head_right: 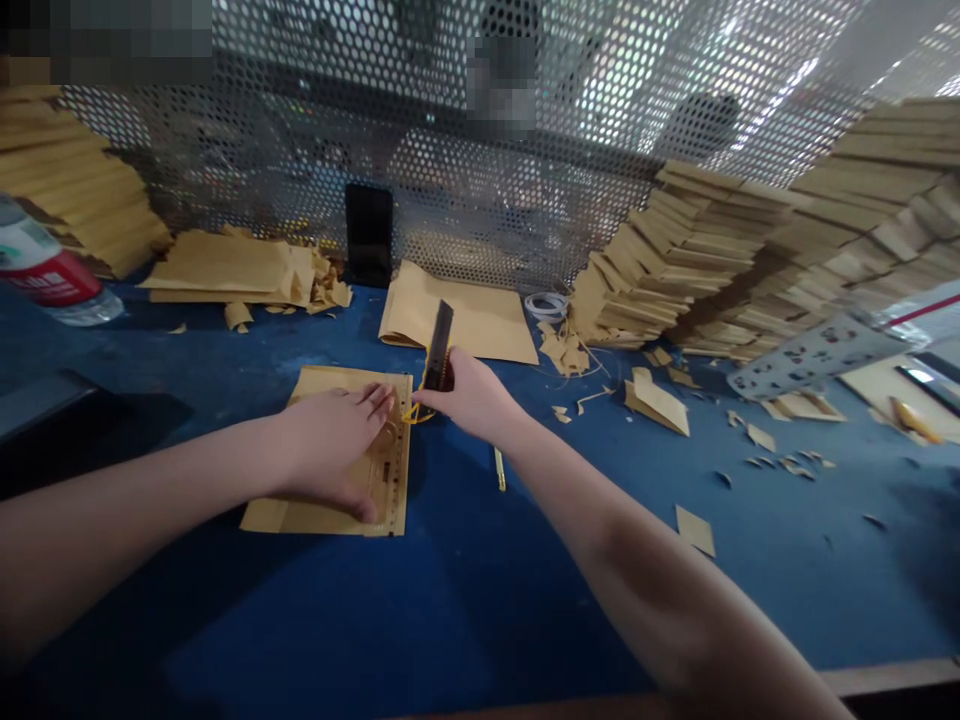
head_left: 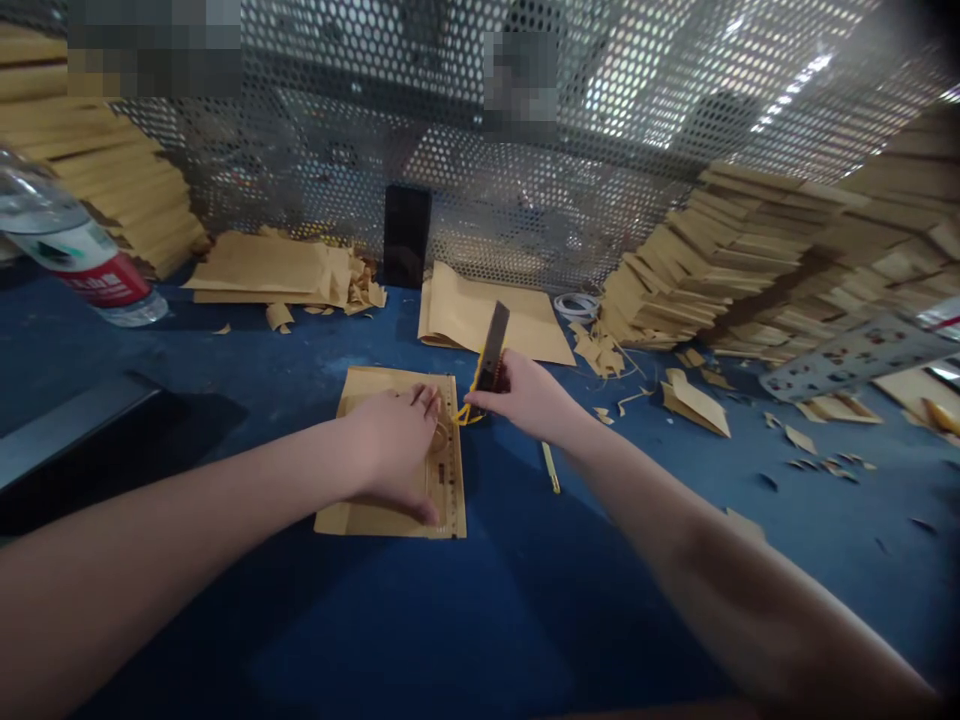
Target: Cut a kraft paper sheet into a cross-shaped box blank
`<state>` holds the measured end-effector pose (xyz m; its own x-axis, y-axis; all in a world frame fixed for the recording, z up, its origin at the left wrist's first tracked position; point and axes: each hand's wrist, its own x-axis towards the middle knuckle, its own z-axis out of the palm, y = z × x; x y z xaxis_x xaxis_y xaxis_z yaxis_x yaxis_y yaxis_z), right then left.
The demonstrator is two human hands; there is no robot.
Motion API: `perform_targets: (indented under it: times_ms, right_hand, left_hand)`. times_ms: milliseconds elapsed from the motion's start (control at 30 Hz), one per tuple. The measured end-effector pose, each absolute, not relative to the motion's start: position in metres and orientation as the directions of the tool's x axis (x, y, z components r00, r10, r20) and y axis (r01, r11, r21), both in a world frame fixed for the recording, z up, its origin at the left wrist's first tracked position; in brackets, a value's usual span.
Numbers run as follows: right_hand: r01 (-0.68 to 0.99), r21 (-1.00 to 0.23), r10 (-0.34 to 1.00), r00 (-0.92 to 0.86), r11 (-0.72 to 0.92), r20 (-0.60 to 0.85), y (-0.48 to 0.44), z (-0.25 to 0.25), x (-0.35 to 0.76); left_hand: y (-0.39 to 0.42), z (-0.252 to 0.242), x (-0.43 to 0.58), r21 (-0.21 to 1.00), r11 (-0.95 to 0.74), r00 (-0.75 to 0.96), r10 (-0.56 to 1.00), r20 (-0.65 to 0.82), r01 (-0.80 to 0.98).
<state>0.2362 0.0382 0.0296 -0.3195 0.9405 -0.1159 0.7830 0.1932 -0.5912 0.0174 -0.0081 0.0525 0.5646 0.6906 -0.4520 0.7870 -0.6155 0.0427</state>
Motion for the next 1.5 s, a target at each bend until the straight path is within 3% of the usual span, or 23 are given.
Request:
perform_targets:
  times_ms: [400,667,900,1133,1233,1500]
  right_hand:
    - [0.743,-0.663,0.886,-0.365,0.092,-0.286,0.047,0.032,0.236]
    - [0.73,-0.682,0.901,-0.321,0.039,-0.292,0.071,0.024,0.234]
    - [0.763,-0.643,0.949,-0.241,0.055,-0.204,0.103,0.019,0.229]
    - [0.822,-0.553,0.99,-0.137,0.135,0.038,0.11,0.029,0.221]
    - [0.834,-0.535,0.99,-0.122,0.139,0.068,0.104,0.03,0.222]
    - [0.82,-0.561,0.968,-0.219,0.114,-0.124,0.083,0.022,0.23]
  left_hand:
    - [-0.008,0.055,0.019,-0.004,-0.634,0.557,0.682,-0.475,0.773]
    - [-0.005,0.051,0.02,-0.002,-0.635,0.556,0.678,-0.481,0.773]
    - [-0.005,0.051,0.018,0.017,-0.637,0.568,0.674,-0.472,0.77]
    - [-0.006,0.05,0.017,-0.004,-0.654,0.575,0.668,-0.472,0.757]
    - [-0.006,0.05,0.018,-0.001,-0.648,0.569,0.67,-0.476,0.762]
    - [-0.006,0.051,0.019,0.028,-0.627,0.565,0.68,-0.468,0.778]
